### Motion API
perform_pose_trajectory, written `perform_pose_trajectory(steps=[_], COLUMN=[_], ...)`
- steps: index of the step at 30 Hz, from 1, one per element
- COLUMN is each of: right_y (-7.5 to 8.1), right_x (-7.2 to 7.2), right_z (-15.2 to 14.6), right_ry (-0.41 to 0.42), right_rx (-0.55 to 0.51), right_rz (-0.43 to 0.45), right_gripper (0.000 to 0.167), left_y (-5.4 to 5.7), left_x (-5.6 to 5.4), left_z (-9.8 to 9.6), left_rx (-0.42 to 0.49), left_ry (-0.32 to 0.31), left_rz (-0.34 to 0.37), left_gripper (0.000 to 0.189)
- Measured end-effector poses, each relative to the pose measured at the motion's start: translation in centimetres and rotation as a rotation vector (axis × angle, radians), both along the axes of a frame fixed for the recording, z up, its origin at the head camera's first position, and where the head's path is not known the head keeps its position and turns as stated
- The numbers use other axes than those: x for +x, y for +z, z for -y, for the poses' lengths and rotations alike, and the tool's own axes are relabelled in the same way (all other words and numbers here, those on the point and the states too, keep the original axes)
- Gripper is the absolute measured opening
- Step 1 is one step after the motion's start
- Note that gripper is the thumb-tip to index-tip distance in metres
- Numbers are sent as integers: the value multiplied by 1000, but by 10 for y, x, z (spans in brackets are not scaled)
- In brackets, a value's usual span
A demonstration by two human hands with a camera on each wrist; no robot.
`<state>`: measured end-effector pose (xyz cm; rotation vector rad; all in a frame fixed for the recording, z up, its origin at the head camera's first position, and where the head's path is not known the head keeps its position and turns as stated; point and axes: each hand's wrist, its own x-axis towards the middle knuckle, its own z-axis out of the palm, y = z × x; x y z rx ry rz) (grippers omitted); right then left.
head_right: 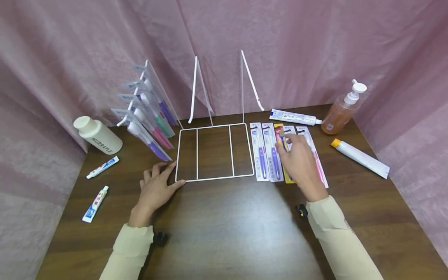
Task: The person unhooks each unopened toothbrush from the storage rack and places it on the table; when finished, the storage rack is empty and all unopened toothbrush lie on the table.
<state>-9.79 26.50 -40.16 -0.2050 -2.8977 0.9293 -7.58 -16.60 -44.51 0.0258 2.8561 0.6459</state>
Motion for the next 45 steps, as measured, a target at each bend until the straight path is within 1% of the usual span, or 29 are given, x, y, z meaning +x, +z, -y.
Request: perform_pose_trajectory(steps=[2, 3, 4, 7, 10, 12, 16, 18, 23, 24, 25, 27, 28, 30, 31, 32, 34, 39, 41, 42, 45], right_y=[-2, -4, -5, -14, -21, -25, -27, -32, -49, -48, -53, -45, -49, -49, -51, -47, -48, -35, -36, -34, -37], right_x=[3, 4, 5, 9, 12, 13, 13, 11, 3, 2, -1, 0, -1, -3, -3, -3, -5, -1, 0, 1, 1], right_z=[21, 32, 42, 66, 83, 88, 93, 92, 86, 86, 84, 86, 84, 82, 81, 81, 77, 74, 71, 70, 66], right_ry=[79, 121, 157, 232, 261, 260, 251, 249, 237, 236, 235, 228, 226, 231, 233, 228, 232, 221, 216, 213, 211], right_rx=[-42, -58, -66, -61, -33, -25, -25, -24, 12, 21, 32, 37, 41, 43, 42, 36, 29, 7, -8, -20, -31], right_rz=[-34, -41, -29, 58, 148, 193, 234, 238, 212, 231, 218, 251, 247, 263, 256, 271, 280, 330, 326, 329, 316], right_gripper=[63, 65, 69, 82, 92, 96, 101, 103, 105, 105, 106, 106, 106, 106, 107, 106, 108, 111, 112, 111, 111], left_y=[0, -1, -1, -1, -1, -1, 0, 1, 2, 3, 2, 1, 1, 0, 0, 0, 3, 5, 5, 4, 3], left_x=[0, 0, 0, 1, 3, 3, 4, 4, 5, 5, 6, 5, 5, 6, 5, 5, 5, 4, 4, 4, 3], left_z=[0, 0, -1, -2, -3, -4, -6, -7, -8, -7, -8, -8, -8, -9, -10, -11, -15, -23, -25, -26, -27], left_rx=[-1, -1, 1, 10, 19, 22, 28, 24, 14, 15, 19, 30, 30, 35, 35, 35, 30, 29, 25, 22, 17], left_ry=[0, 1, 5, 15, 24, 24, 27, 28, 36, 39, 41, 44, 46, 49, 53, 56, 58, 54, 55, 56, 53], left_rz=[5, 7, 6, 4, -3, -7, -7, -2, -4, -6, -9, -15, -15, -14, -14, -15, -14, -18, -15, -11, -12], left_gripper=[82, 82, 82, 84, 84, 84, 85, 85, 84, 84, 85, 86, 86, 86, 86, 86, 85, 84, 84, 84, 84])
